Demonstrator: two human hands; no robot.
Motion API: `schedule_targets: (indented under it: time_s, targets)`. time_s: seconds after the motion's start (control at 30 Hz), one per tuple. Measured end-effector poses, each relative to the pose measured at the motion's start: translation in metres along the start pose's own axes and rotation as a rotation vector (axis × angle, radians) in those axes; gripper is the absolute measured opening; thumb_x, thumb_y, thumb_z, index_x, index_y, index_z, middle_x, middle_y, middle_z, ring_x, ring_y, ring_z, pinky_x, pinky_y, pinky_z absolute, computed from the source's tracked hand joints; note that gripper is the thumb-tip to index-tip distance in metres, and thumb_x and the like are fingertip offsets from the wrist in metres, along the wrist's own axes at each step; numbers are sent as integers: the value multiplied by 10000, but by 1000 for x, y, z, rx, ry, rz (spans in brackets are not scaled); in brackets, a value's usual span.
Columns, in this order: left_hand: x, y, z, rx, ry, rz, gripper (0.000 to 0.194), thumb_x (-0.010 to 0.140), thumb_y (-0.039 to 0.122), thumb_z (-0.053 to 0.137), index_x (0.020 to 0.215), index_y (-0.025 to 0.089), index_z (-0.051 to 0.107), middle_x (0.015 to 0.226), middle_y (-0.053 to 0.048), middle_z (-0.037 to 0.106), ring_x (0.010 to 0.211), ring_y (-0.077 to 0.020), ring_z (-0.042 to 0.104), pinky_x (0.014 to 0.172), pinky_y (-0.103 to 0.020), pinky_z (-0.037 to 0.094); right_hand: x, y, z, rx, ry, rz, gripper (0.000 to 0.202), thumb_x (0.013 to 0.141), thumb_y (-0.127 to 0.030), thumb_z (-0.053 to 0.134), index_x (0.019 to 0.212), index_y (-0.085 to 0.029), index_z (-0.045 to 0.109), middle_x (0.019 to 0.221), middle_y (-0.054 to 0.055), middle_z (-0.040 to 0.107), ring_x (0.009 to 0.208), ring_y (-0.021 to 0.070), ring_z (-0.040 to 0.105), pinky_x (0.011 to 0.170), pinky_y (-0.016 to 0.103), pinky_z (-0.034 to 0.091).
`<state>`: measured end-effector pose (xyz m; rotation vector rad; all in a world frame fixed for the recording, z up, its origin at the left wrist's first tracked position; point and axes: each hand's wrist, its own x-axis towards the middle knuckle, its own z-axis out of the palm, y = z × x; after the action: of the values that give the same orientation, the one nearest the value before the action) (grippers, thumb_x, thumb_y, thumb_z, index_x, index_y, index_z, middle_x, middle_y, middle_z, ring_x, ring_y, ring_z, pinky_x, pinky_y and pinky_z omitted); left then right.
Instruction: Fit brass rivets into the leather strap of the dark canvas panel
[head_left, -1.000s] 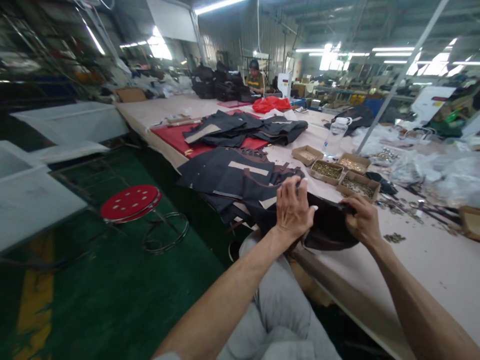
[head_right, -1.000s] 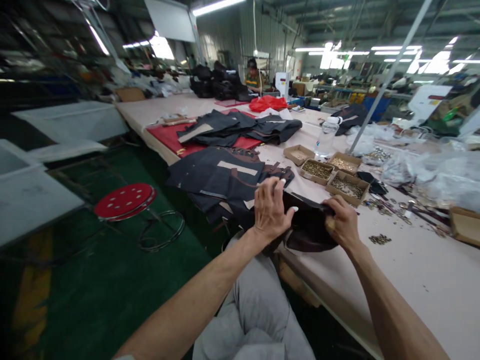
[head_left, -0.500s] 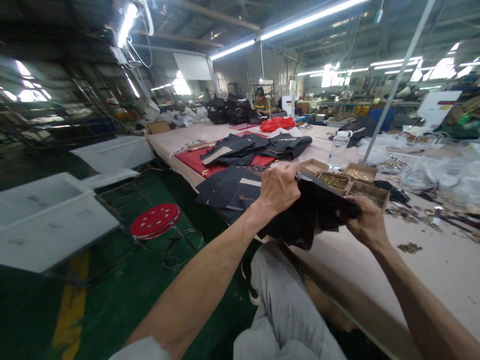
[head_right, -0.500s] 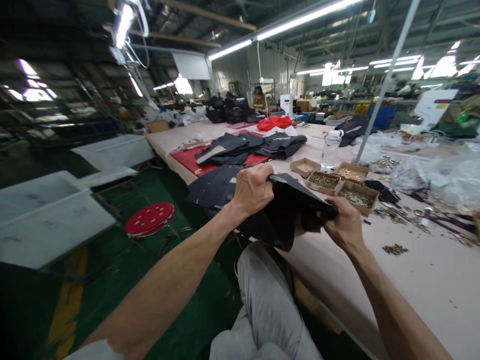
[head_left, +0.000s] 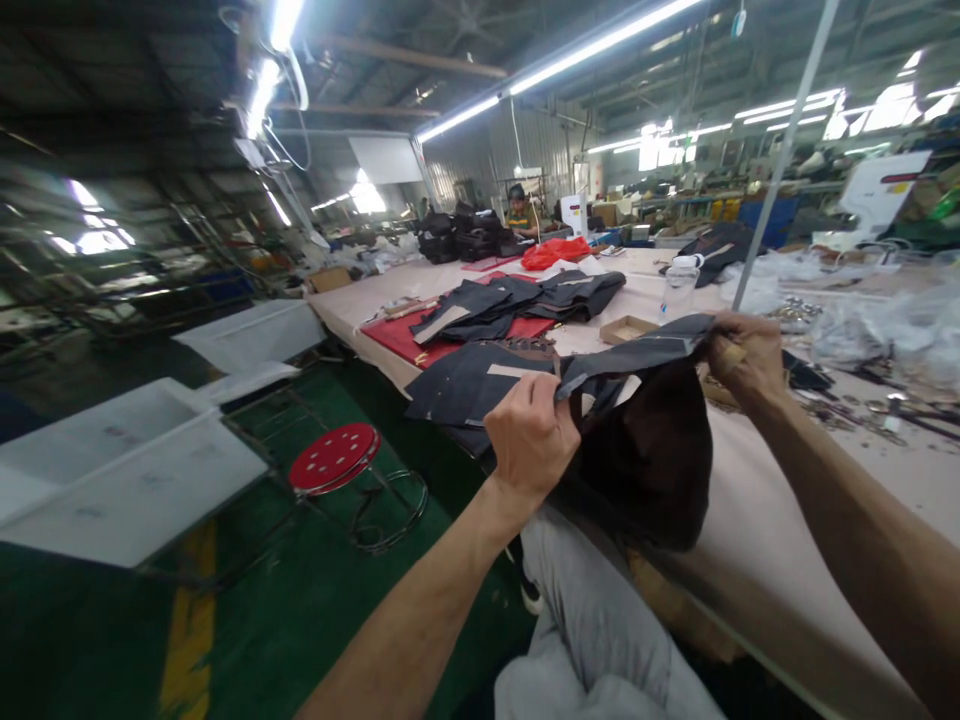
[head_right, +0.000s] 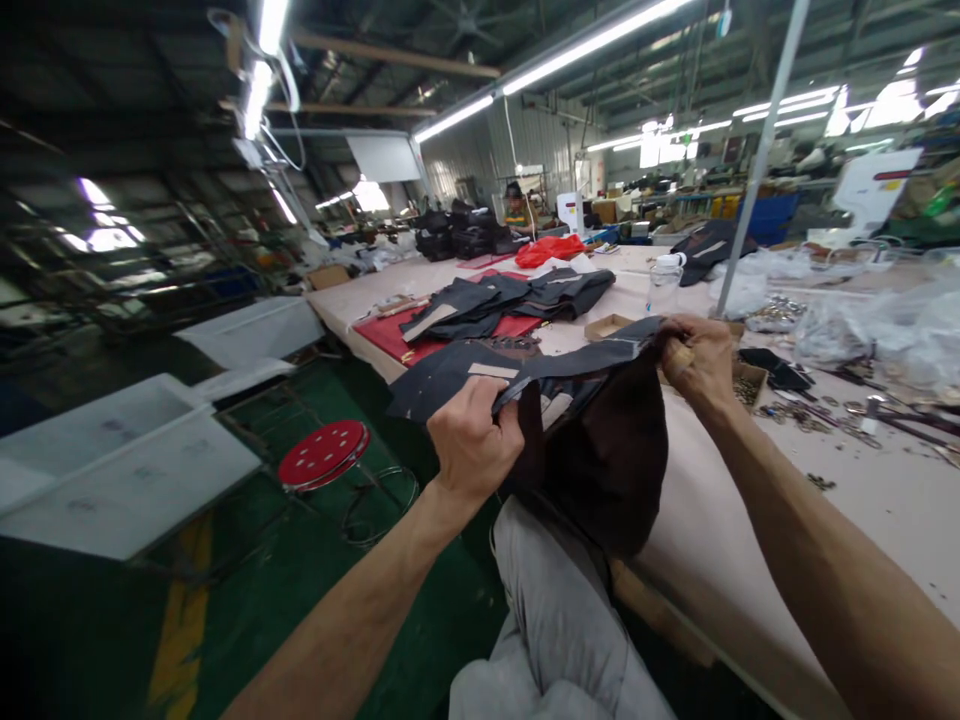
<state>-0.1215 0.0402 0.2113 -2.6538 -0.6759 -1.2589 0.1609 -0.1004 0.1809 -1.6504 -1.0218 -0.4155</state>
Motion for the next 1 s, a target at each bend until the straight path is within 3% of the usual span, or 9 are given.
schedule_targets:
  time_s: [0.17,0.27,0.33,0.43,0.57,0.77,0.87,0.93,1.0]
  targets:
    - [-5,31,7,34,-227,-101,340,811,163,567,1149,180,528,1098,-123,619,1001,-276,624,733,-338,486,11,-28,10,16,-5,-87,266,809,-231,530,910,-184,771,853,41,746,788,228,683,720,307,529]
    - [4,52,24,-66,-277,-140,537,817,291,632,1301,147,448,1222,-174,587,1105,-315,607,795,-354,509,12,-43,20,-3,-30,-139,271,824,-216,511,907,-184,767,870,52,747,794,231,678,739,320,534]
    - [15,58,39,-123,-323,-228,509,848,372,627,1279,146,476,1173,-171,630,1073,-311,636,827,-353,507,11,-48,24,-25,-21,-184,278,821,-215,514,949,-185,760,937,59,749,840,237,677,786,332,533]
    - [36,53,56,-192,-358,-334,257,902,327,558,1115,185,578,1015,-124,703,999,-274,677,847,-328,492,7,-45,22,-97,6,-213,280,825,-227,527,997,-188,745,957,61,738,845,231,665,795,327,514]
    - [73,43,54,-300,-152,-291,141,925,242,500,1021,191,590,955,-97,713,957,-245,678,828,-314,482,-1,-19,9,-199,124,-186,224,873,-236,507,921,-190,721,826,46,679,744,201,609,723,307,464]
    - [117,69,-1,-389,204,-104,60,893,159,535,860,207,517,777,-46,623,866,-223,641,802,-325,469,7,16,-16,-415,365,-218,233,940,-346,515,844,-196,665,774,40,538,720,187,475,692,324,366]
    - [101,89,-16,-391,291,22,74,864,148,528,908,204,508,762,-30,589,801,-199,629,743,-306,465,13,19,-25,-438,415,-255,249,968,-357,491,919,-184,664,862,79,551,817,206,489,753,344,366]
    - [73,97,-10,-390,281,106,83,855,174,519,934,197,506,775,-33,592,757,-188,625,685,-291,459,10,23,-27,-431,458,-257,254,960,-344,500,1007,-166,675,923,106,572,891,220,513,795,353,378]
    - [37,100,9,-389,214,139,86,842,190,523,924,194,496,758,-26,589,701,-177,622,631,-276,444,-4,32,-26,-420,472,-217,267,930,-347,535,1038,-161,694,928,97,585,886,217,532,779,340,393]
